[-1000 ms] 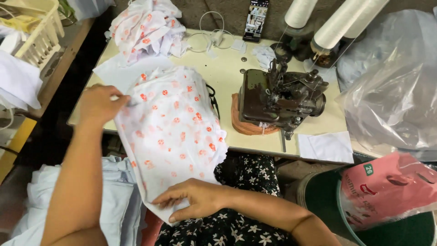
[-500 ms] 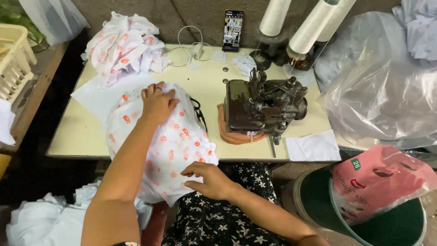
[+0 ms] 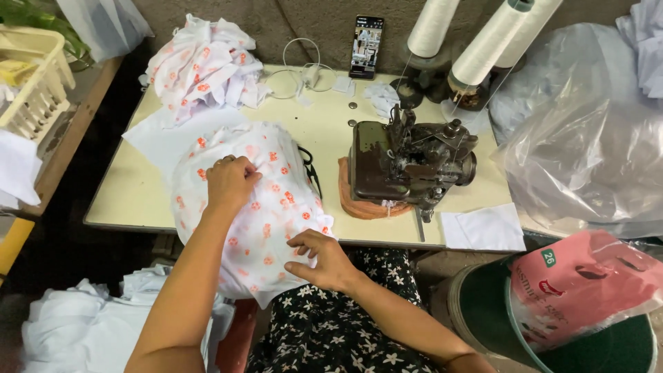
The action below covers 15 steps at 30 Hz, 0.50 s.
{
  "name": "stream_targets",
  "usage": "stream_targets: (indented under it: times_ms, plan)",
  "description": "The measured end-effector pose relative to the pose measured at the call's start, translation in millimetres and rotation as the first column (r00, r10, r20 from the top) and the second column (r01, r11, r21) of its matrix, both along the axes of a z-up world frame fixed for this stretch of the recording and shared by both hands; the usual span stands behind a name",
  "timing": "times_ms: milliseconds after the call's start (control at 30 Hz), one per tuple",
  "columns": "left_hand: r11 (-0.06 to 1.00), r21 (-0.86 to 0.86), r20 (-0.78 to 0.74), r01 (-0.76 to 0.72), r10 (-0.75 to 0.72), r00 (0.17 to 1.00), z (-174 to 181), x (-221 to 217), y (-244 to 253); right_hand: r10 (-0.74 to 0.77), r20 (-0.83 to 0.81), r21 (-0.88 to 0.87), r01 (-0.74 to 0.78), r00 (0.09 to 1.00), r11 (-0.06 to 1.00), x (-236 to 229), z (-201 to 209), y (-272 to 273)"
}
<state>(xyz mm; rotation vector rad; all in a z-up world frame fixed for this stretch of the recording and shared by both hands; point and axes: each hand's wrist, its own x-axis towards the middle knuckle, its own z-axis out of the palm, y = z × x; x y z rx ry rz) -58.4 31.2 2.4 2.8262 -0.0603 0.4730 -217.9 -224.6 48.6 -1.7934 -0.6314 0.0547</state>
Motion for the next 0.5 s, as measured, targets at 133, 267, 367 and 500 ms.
stream_targets:
  times_ms: [133, 267, 367, 500]
  plan:
    - [0.949, -0.275, -0.054, 0.155, -0.176, 0.983, 28.3, -12.9, -5.6, 0.029, -0.027, 0.117, -0.026, 0.999, 0.993, 5.0, -14.6, -6.6]
    - [0.807, -0.547, -0.046, 0.220, -0.292, 0.955, 111.0, -77.3, -25.8, -0.131, 0.045, 0.101, 0.126, 0.990, 0.987, 7.3, 5.6, -0.6]
    - [0.697, -0.645, 0.114, 0.313, -0.318, 0.941, 138.2, -116.6, -24.7, -0.276, -0.015, -0.019, 0.276, 0.961, 0.961, 7.7, 28.4, 15.1]
    - [0.660, -0.687, 0.233, 0.305, -0.198, 0.952, 171.4, -169.3, -3.0, 0.058, -0.066, -0.049, -0.061, 0.996, 0.997, 6.4, 22.0, 24.5]
